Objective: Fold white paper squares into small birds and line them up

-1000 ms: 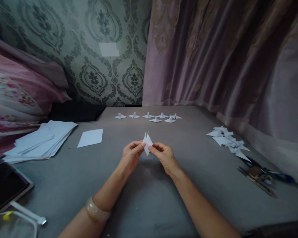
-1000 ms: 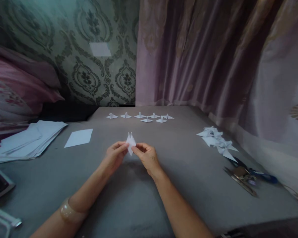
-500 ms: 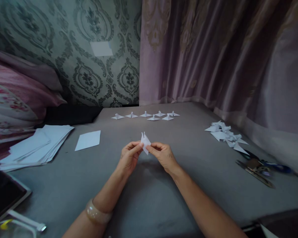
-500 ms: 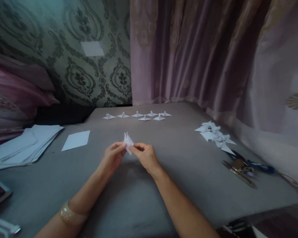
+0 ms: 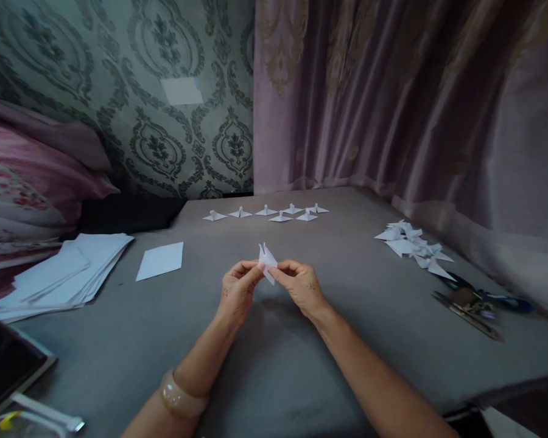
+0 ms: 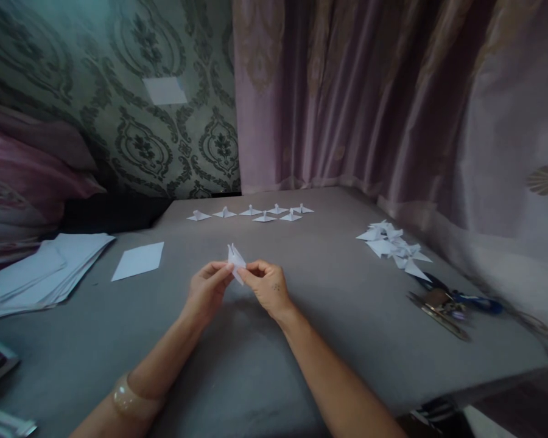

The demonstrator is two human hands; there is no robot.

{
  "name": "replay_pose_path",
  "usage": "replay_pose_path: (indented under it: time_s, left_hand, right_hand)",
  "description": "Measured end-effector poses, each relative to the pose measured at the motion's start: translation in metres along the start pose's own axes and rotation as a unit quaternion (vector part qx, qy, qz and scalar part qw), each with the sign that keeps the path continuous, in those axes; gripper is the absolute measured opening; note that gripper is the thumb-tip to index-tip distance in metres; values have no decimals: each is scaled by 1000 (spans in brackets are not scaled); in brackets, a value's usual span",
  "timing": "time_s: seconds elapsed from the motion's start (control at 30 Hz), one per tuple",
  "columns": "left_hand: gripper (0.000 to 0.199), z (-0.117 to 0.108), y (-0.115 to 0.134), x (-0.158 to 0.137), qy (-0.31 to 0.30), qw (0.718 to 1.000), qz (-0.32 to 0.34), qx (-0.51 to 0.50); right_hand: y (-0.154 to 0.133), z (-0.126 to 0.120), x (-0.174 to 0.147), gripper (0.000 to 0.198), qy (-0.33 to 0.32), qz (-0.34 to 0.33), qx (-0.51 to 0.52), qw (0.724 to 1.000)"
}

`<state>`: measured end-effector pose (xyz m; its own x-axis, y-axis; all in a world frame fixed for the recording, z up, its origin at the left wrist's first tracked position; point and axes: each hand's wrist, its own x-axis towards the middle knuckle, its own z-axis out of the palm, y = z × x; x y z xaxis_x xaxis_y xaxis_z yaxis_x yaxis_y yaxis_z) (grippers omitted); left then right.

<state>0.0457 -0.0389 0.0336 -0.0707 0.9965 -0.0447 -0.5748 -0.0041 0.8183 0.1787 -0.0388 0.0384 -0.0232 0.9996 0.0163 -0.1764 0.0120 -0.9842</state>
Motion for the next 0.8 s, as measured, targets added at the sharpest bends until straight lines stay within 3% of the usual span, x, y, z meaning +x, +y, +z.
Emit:
replay_pose_path:
  time_s: [0.17, 0.3, 0.53, 0.67, 0.8]
  left_hand:
    - [36, -1, 2, 1, -37, 998, -48, 29]
    - [29, -3, 2, 0, -65, 986, -111, 106]
    - [28, -8, 1, 2, 6, 985, -83, 151]
    - [29, -6, 6, 1, -8, 987, -84, 137]
    - [30, -4, 11, 1, -26, 987, -122, 100]
  right_hand:
    - [-1, -7, 4, 26, -30, 82, 12, 996]
    - [-1, -10, 4, 28, -65, 136, 10, 989]
    - [4, -6, -3, 35, -154, 189, -48, 969]
    - [2, -6, -4, 36, -162, 194, -54, 966]
    - [1, -5, -3, 33, -146, 155, -65, 975]
